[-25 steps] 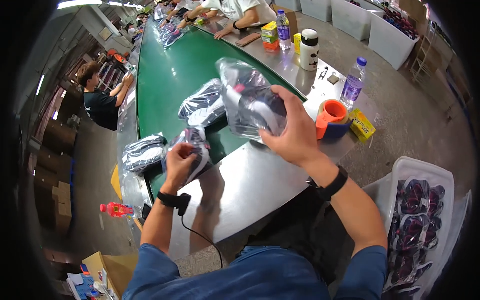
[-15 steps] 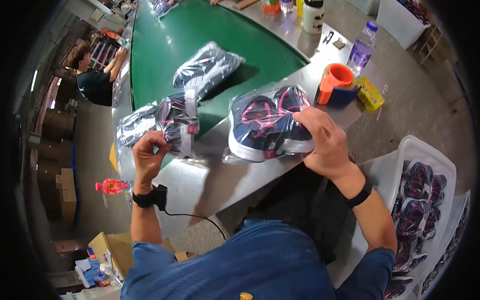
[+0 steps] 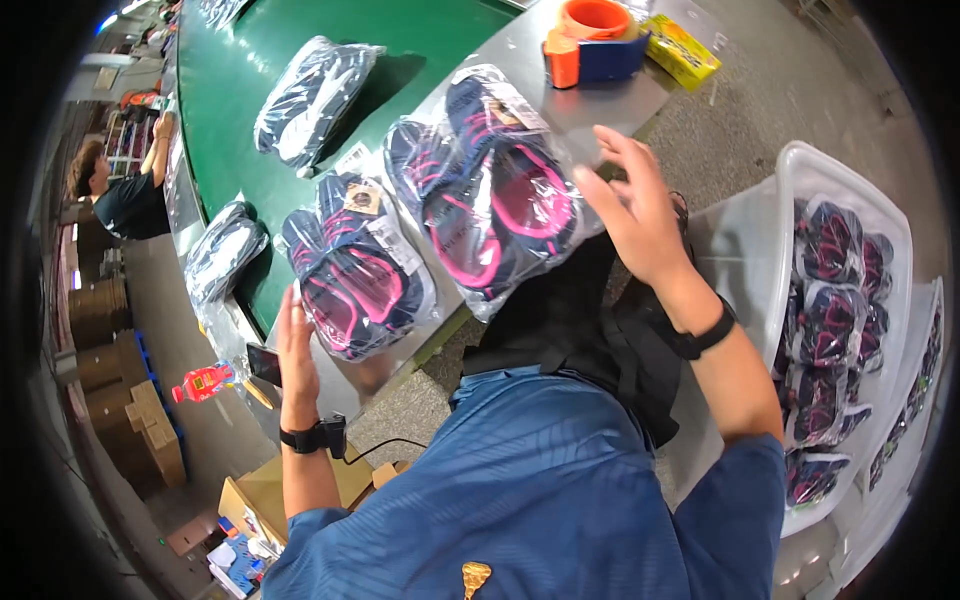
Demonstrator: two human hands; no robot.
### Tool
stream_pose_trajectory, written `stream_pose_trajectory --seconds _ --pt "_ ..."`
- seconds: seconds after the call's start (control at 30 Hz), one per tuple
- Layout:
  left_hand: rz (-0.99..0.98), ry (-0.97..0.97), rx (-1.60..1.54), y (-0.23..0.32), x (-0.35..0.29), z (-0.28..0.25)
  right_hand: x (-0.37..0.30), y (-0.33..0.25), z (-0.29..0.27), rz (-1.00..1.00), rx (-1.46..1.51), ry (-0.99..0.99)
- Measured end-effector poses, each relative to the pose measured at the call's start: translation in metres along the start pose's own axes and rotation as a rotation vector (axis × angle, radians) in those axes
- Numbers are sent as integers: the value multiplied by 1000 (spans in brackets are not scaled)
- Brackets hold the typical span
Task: The recorder is sealing bagged shoes with tape and placing them into a larger bin at a shoe manufacturing facility.
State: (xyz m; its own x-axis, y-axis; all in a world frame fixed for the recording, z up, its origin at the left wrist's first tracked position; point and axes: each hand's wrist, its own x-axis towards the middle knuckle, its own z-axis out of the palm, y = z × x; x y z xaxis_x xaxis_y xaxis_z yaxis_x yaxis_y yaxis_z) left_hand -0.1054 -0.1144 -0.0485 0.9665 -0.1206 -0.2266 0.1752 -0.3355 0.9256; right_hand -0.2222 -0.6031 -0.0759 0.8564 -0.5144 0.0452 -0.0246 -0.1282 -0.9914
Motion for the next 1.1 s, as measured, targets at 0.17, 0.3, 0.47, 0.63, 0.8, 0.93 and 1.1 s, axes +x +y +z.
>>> stream_pose_trajectory --seconds 0.17,0.3,0.47,0.63,0.8,0.93,1.1 --pt "95 -40 17 43 -7 81 -11 7 62 -67 -86 15" --pt "-318 -54 -637 67 -7 70 -11 -39 42 475 832 -139" --pt "-290 -144 -654 89 -22 96 -35 -44 -8 385 855 -148" --pt "-240 -361 -380 92 -63 122 -112 -20 -53 377 695 72" --pt "-311 -822 -205 109 -45 160 -232 -30 -112 262 738 350" --pt "60 -1114 -21 149 -115 294 -350 -34 -148 139 791 730" --pt "-140 -1367 -14 177 -176 362 -460 -43 -202 -64 835 1096"
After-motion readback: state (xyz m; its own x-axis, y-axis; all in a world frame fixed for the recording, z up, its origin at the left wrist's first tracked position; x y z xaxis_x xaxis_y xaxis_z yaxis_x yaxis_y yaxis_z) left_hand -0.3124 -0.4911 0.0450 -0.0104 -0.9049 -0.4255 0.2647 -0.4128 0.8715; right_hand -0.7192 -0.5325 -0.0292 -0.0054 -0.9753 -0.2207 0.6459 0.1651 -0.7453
